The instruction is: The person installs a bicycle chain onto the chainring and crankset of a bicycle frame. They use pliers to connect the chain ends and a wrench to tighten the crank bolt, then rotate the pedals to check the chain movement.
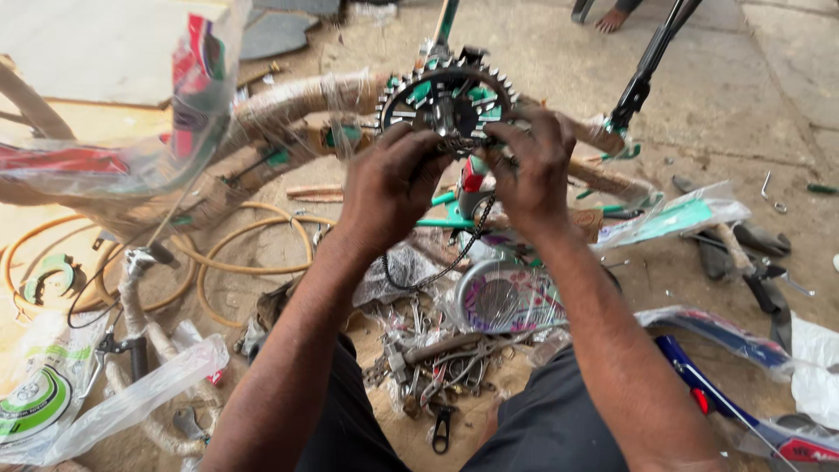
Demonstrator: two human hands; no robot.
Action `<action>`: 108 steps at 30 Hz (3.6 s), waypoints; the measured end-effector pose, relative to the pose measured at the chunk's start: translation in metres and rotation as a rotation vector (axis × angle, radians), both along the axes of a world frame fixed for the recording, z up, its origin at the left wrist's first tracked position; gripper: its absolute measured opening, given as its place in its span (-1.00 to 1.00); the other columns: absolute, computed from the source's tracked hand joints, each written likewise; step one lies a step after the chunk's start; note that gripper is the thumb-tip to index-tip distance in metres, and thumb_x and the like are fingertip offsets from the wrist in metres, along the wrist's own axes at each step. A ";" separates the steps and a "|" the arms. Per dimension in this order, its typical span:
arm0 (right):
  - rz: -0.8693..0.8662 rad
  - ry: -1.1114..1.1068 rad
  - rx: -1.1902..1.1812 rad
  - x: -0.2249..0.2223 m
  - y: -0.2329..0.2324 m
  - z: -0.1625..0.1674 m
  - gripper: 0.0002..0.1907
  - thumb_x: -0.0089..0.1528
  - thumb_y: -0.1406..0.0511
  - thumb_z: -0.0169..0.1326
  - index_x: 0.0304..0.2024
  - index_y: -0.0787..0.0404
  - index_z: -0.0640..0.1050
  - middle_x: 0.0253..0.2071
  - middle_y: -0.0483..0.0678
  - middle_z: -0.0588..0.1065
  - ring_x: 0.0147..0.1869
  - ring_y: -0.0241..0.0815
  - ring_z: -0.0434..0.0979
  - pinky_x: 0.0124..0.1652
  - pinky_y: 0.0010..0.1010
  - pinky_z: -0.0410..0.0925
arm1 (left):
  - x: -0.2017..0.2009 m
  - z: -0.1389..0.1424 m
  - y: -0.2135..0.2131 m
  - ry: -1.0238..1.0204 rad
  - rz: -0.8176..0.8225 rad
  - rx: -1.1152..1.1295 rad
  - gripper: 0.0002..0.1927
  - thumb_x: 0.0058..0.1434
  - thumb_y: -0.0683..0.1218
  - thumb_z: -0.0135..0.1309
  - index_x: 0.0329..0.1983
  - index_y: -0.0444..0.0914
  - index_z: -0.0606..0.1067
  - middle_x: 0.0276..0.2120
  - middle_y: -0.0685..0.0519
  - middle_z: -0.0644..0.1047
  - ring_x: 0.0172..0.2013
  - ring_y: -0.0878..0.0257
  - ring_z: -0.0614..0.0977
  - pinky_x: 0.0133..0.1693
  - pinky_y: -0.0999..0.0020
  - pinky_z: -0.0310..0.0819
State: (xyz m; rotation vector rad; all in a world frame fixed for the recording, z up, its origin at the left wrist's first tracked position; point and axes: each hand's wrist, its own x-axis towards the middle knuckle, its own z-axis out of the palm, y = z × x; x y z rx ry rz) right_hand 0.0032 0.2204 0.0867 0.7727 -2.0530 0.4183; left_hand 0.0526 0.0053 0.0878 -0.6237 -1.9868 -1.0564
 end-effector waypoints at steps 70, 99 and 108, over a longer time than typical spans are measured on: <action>0.810 -0.813 -0.718 -0.079 0.029 0.051 -0.92 0.29 0.45 0.30 -0.18 0.24 0.65 -0.26 -0.05 0.59 -0.18 -0.34 0.60 -0.10 -0.54 0.52 | -0.068 0.043 -0.012 0.129 0.239 -0.190 -0.90 0.23 -0.10 0.24 -0.25 -0.17 0.55 -0.37 0.07 0.53 -0.44 0.25 0.55 -0.44 0.29 0.43; 0.016 -0.420 -0.633 -0.047 -0.043 0.020 -0.75 0.21 0.34 0.35 -0.12 0.32 0.61 -0.27 -0.05 0.64 -0.22 -0.29 0.64 -0.24 -0.43 0.47 | -0.074 0.036 0.013 -0.111 0.381 -0.124 -0.60 0.04 -0.04 0.33 -0.11 -0.28 0.51 -0.26 -0.04 0.52 -0.37 0.11 0.61 -0.38 0.17 0.50; -0.029 -0.321 -0.713 -0.050 -0.052 0.013 -0.76 0.18 0.32 0.38 -0.17 0.27 0.62 -0.27 -0.02 0.61 -0.23 -0.21 0.65 -0.23 -0.36 0.49 | -0.076 0.035 0.030 -0.060 0.539 -0.117 -0.63 0.12 0.03 0.33 -0.25 -0.29 0.45 -0.32 -0.07 0.47 -0.35 0.02 0.61 -0.40 0.07 0.47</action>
